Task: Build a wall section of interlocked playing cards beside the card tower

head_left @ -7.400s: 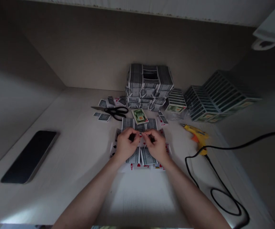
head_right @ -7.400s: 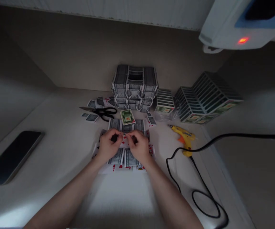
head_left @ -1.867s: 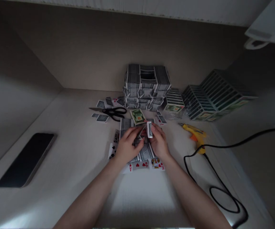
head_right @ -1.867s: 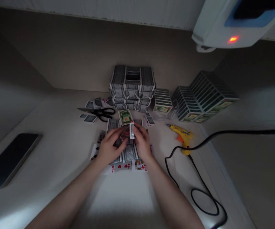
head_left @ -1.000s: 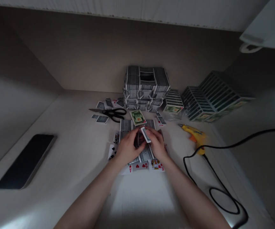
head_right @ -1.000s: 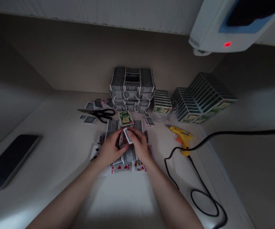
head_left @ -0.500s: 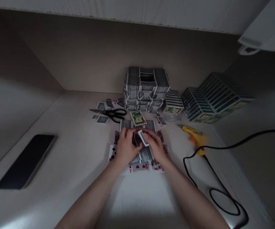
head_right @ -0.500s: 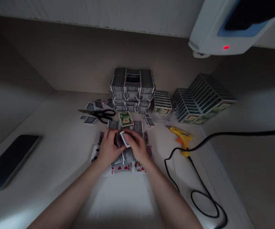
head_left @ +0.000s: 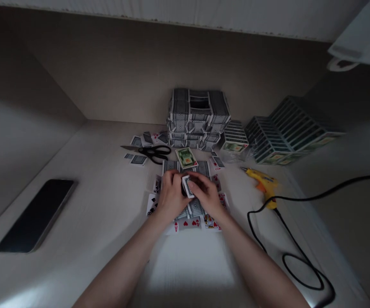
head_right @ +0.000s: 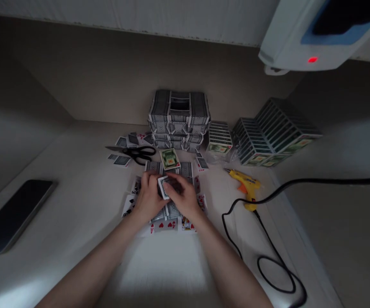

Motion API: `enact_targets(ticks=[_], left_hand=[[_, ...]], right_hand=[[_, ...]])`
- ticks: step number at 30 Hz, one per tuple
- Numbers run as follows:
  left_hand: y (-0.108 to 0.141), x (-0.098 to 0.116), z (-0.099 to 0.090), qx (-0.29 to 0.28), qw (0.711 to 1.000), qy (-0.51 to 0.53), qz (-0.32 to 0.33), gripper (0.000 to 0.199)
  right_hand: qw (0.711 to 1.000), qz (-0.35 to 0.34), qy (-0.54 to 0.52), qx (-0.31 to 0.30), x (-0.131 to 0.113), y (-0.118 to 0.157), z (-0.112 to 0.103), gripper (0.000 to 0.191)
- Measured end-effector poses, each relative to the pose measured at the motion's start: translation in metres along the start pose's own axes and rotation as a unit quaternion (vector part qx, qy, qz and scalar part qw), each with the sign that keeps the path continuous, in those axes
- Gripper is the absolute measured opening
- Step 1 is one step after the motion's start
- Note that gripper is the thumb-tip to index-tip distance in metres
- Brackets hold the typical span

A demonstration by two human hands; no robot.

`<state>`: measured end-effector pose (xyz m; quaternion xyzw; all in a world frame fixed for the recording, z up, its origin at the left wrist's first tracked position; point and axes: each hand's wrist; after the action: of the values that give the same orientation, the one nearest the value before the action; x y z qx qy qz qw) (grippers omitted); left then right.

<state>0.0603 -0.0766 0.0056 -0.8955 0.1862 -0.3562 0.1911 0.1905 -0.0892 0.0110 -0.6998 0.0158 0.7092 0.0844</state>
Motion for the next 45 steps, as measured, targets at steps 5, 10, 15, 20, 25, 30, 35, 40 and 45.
enact_targets(ticks=[5,10,15,20,25,30,35,40,45], left_hand=[[0.003,-0.003,0.004,-0.007,1.0,-0.005,0.021,0.044],[0.005,-0.005,0.006,-0.006,0.999,-0.009,0.039,0.048],[0.004,-0.003,0.004,-0.003,0.999,-0.011,0.051,0.05],[0.004,-0.001,0.003,-0.002,0.998,-0.015,0.058,0.049],[0.004,-0.001,0.003,0.007,0.999,-0.018,0.049,0.048],[0.003,-0.001,0.002,0.004,0.999,-0.014,0.052,0.048],[0.003,-0.001,0.002,-0.01,0.999,-0.006,0.05,0.049],[0.004,0.0,0.001,-0.012,0.999,-0.004,0.049,0.048],[0.003,-0.001,0.002,-0.011,0.999,-0.007,0.052,0.05]], right_hand=[[1.0,0.002,-0.016,0.013,0.001,0.0,0.001,0.032],[0.999,0.012,-0.046,0.015,-0.002,0.0,0.002,0.031],[0.998,0.016,-0.06,0.02,-0.002,0.001,0.002,0.031],[0.998,0.014,-0.058,0.014,0.0,0.001,0.002,0.031],[0.999,-0.005,-0.04,0.007,0.002,0.001,0.001,0.033],[1.0,-0.026,-0.015,-0.009,0.006,0.0,-0.001,0.034],[1.0,-0.03,0.0,-0.007,0.008,0.0,-0.001,0.035],[0.999,-0.036,0.008,-0.01,0.009,0.0,0.0,0.035],[0.998,-0.049,0.042,-0.019,0.011,0.0,0.001,0.037]])
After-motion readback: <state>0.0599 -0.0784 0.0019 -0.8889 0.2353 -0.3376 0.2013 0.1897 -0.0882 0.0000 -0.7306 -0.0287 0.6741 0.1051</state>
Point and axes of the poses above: each hand's wrist, its own y-axis away from the middle knuckle, its own z-axis out of the palm, x = y × z, and after that the axes turned 5 degrees about x, right-handed
